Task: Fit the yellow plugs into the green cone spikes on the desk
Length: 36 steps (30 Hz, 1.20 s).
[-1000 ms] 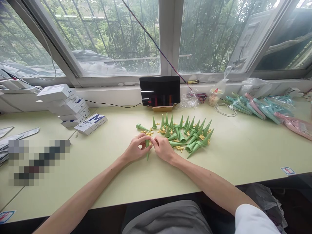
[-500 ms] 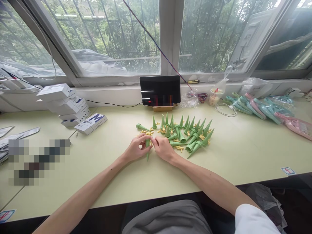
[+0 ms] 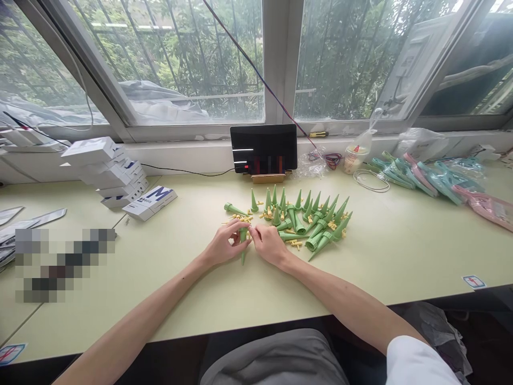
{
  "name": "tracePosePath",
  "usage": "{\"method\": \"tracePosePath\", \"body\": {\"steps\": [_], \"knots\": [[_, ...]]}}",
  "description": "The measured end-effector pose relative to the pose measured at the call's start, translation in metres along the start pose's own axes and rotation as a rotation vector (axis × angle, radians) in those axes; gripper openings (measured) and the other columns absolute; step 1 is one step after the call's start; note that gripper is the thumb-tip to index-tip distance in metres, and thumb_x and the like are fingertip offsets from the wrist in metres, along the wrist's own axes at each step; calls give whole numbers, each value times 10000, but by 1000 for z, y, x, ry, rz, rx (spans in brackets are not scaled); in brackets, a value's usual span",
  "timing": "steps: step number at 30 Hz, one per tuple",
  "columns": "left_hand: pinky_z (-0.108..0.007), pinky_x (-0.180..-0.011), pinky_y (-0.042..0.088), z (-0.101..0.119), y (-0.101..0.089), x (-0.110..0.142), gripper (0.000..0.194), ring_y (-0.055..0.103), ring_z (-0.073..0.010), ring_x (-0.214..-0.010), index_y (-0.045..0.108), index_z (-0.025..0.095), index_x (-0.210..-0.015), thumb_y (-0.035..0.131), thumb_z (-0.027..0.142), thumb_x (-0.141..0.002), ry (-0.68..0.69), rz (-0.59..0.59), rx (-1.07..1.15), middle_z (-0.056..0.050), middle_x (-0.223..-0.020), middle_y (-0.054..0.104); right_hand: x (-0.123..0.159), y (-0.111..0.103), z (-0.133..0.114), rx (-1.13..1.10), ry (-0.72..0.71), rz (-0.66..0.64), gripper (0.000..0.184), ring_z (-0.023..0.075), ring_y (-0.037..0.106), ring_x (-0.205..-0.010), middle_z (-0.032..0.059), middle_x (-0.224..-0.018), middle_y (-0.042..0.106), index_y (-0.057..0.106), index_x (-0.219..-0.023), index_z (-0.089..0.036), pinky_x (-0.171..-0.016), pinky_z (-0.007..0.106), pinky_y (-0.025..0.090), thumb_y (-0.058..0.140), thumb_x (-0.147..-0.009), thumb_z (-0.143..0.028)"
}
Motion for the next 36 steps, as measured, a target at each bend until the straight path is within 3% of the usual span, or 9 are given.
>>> {"method": "tracePosePath", "body": {"steps": [36], "knots": [[-219, -561, 492, 0, 1, 1, 279, 510, -66, -609, 608, 213, -1135, 617, 208, -857, -5, -19, 5, -15, -943, 551, 0, -1, 0, 19, -18, 7, 431, 101, 299, -481, -44, -513, 364, 333, -615, -213, -505, 275, 231, 401, -1013, -365]]}}
Point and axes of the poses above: each hand's wrist, its own x-axis away from the middle knuckle, its own y-axis out of the palm, z = x × y, the point moved 4 cm from there along -x, towards the middle knuckle
